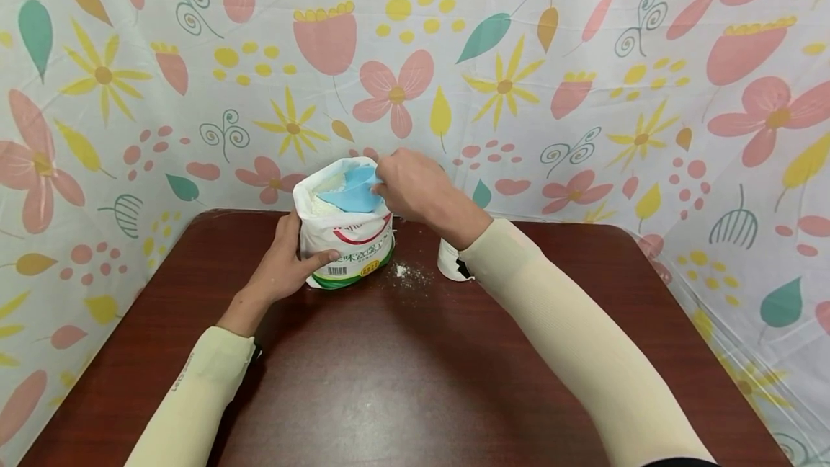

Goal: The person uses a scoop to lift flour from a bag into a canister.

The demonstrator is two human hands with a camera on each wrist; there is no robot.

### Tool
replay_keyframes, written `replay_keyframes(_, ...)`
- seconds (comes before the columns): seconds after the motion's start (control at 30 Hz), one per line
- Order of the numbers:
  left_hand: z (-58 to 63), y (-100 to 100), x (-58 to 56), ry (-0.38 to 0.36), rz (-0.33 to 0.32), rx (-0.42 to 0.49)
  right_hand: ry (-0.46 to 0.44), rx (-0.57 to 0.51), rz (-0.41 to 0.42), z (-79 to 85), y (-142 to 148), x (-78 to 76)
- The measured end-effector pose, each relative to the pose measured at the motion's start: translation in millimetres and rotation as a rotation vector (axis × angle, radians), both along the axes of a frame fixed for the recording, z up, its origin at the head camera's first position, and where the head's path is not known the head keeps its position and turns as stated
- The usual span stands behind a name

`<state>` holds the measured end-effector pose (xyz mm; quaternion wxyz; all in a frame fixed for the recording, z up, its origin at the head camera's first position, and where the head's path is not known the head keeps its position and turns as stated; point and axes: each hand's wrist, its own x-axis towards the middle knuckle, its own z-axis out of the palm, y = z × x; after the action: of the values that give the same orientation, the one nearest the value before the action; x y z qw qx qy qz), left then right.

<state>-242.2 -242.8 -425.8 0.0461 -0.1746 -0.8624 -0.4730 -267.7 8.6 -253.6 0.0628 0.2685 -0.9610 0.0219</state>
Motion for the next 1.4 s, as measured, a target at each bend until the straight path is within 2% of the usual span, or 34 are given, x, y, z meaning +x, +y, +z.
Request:
replay_keyframes(0.43,-0.1,-0.3,-0.6,0.040,-0.017,0.004,0.010,-0.017,0.016,3.9,2.7,0.5)
replay_keyframes(0.97,-0.8,-0.3,-1.8,0.031,-0.010,-0.013,0.065,-0.020,0.038,9.3,13.7,6.0)
replay_keyframes(1.4,-1.0,-0.4,-3.2,0.038,-0.003,-0.008,0.051,-0.068,0.049,12.8,23.7,9.8)
